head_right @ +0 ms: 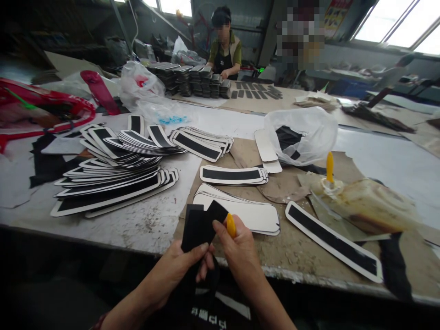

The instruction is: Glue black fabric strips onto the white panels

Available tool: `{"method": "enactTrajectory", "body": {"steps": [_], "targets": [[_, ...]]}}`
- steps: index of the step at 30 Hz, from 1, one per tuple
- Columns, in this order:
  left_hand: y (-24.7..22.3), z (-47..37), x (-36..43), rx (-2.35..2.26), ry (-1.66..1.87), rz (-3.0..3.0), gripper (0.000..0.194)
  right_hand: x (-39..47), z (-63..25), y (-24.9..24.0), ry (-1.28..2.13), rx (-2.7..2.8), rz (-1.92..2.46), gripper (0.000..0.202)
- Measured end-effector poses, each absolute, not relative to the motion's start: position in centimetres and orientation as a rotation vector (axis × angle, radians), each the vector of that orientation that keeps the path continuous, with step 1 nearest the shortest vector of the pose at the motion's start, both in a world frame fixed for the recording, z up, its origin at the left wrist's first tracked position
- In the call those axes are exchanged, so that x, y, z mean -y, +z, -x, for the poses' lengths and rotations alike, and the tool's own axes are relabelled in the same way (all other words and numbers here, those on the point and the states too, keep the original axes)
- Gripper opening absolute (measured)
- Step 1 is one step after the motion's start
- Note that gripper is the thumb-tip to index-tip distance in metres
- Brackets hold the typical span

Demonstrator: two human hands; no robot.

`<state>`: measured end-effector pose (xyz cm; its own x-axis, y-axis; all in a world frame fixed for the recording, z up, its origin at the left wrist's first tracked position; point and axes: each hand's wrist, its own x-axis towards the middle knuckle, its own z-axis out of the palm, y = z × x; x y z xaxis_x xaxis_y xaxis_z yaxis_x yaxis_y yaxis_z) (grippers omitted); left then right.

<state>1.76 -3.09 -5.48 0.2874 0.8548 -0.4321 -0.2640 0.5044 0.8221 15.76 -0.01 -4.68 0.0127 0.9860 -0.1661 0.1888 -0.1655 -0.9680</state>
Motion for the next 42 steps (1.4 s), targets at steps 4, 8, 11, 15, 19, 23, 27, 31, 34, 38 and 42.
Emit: {"method": "enactTrajectory", "body": {"steps": [4, 8, 11, 15, 19, 23, 27, 31, 34, 38, 42], "targets": [[-6.2, -1.7, 3.6, -0.965, 0.791, -0.786, 0.033, 0.2, -15.6, -4.7, 1.205, 1.008, 1.453, 0.034], [-7.1, -0.4, 4.8, -0.945, 0.691, -0.835, 0.036, -0.6, -18.0, -2.5, 1.131, 0.774, 1.277, 0.031], [-7.6, 1.3, 5.0, -1.032, 0.681, -0.8, 0.036, -1.5, -21.6, 0.5, 1.121, 0.908, 1.233, 0.025], [-7.8, 3.1, 2.7, -1.298, 0.905, -0.613, 0.034, -3.1, -24.5, 3.7, 1.013, 1.286, 1.593, 0.032], [-8.0, 3.5, -1.2, -1.388, 1.04, -0.612, 0.036, -6.0, -21.7, 3.0, 1.24, 2.034, 1.821, 0.036], [-8.3, 3.5, -3.6, -1.388, 0.977, -0.672, 0.035, -9.5, -17.3, -0.3, 1.37, 2.364, 1.675, 0.035], [-8.5, 3.8, -4.5, -1.386, 0.922, -0.699, 0.03, -11.8, -14.7, -2.4, 1.457, 2.412, 1.675, 0.033], [-8.9, 3.9, -4.9, -1.39, 0.896, -0.694, 0.027, -12.8, -13.7, -3.3, 1.388, 2.466, 1.772, 0.032], [-9.1, 3.9, -5.0, -1.395, 0.882, -0.692, 0.026, -13.1, -13.5, -3.8, 1.31, 2.523, 1.808, 0.03], [-9.1, 3.8, -4.9, -1.417, 0.86, -0.729, 0.025, -13.1, -13.4, -4.1, 1.237, 2.61, 1.786, 0.03], [-8.8, 3.3, -5.2, -1.466, 0.831, -0.74, 0.027, -13.2, -13.5, -4.4, 1.184, 2.65, 1.784, 0.028]]}}
